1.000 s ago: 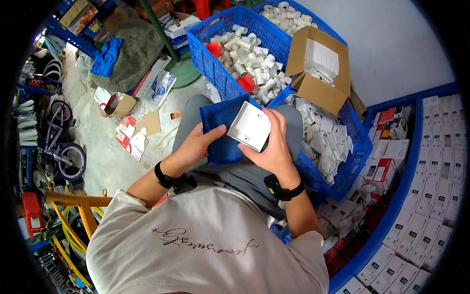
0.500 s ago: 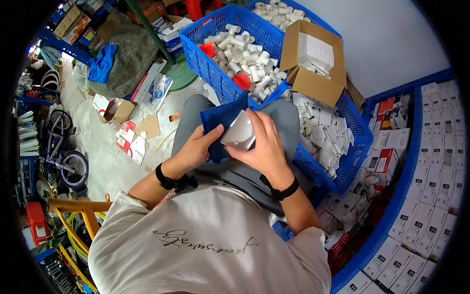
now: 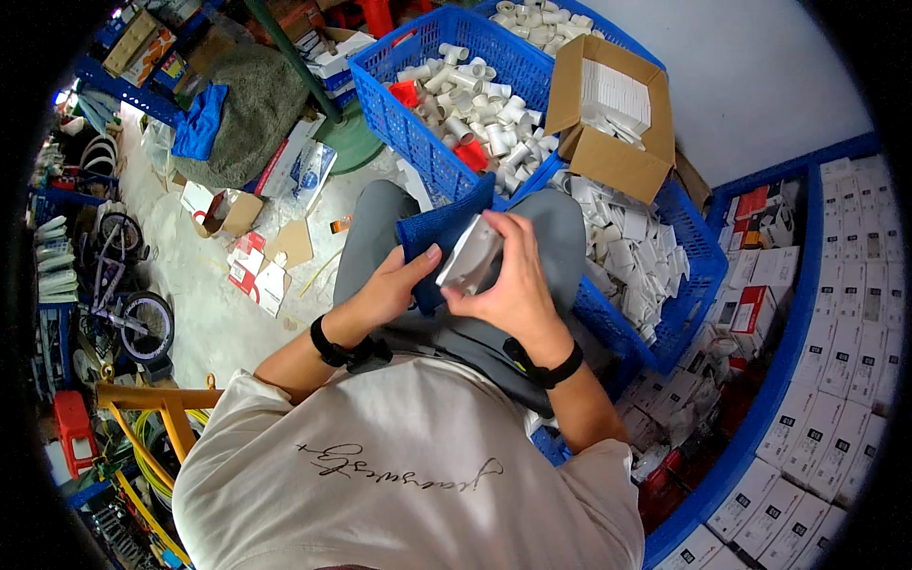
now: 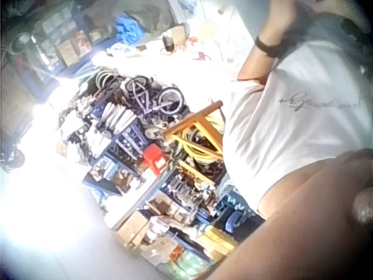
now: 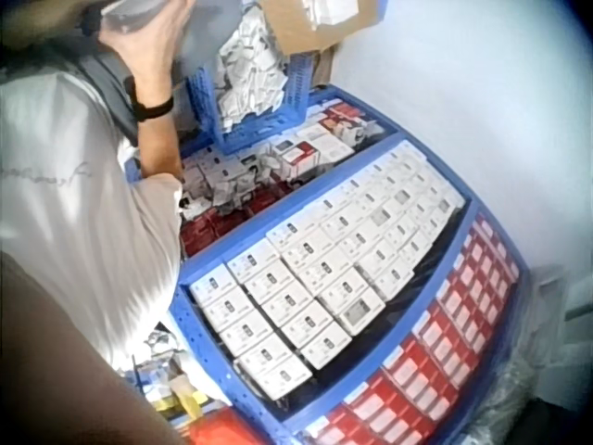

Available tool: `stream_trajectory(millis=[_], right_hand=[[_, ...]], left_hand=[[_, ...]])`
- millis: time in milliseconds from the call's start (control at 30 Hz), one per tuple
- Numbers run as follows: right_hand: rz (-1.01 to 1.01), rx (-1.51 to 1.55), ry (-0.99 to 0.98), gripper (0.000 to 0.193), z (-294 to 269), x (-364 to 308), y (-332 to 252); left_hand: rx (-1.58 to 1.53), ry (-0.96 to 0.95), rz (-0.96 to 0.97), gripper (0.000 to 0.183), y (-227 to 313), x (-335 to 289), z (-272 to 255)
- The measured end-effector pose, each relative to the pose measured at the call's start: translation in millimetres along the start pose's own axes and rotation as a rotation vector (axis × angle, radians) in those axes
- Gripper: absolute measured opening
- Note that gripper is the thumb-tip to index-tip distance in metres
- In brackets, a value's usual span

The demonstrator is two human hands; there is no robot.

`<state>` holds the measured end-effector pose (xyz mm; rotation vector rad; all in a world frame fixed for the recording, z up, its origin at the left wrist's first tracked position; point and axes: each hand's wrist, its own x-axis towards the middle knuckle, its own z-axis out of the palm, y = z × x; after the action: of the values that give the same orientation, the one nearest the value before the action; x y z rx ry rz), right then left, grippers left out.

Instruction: The person wipes individual white wall outlet plates with a blue cloth, picking them up from a box and placing them into a blue crate.

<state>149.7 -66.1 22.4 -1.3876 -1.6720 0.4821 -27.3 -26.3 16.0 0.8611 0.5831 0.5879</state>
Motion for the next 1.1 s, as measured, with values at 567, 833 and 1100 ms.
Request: stream_trajectory(millis=[567,833,1100], right_hand=[[0.027,0.011,0.05,0.081,-2.6,2.2,6.5],[0.08,0.018,0.12,0.078,-3.4,9.1,15.6],[0.087,0.174,0.176,0.078,-2.1,12.3,20.1]], left_hand=[[0.086,-0.087,0.026,0.035,-0.1,-1.6,-0.8],[0.034,-0.035,-0.017,0.031,-0.9,-5.2,-4.8],[-0.001,-0.097,-0.094,0.035,1.6,0.2,-7.0]])
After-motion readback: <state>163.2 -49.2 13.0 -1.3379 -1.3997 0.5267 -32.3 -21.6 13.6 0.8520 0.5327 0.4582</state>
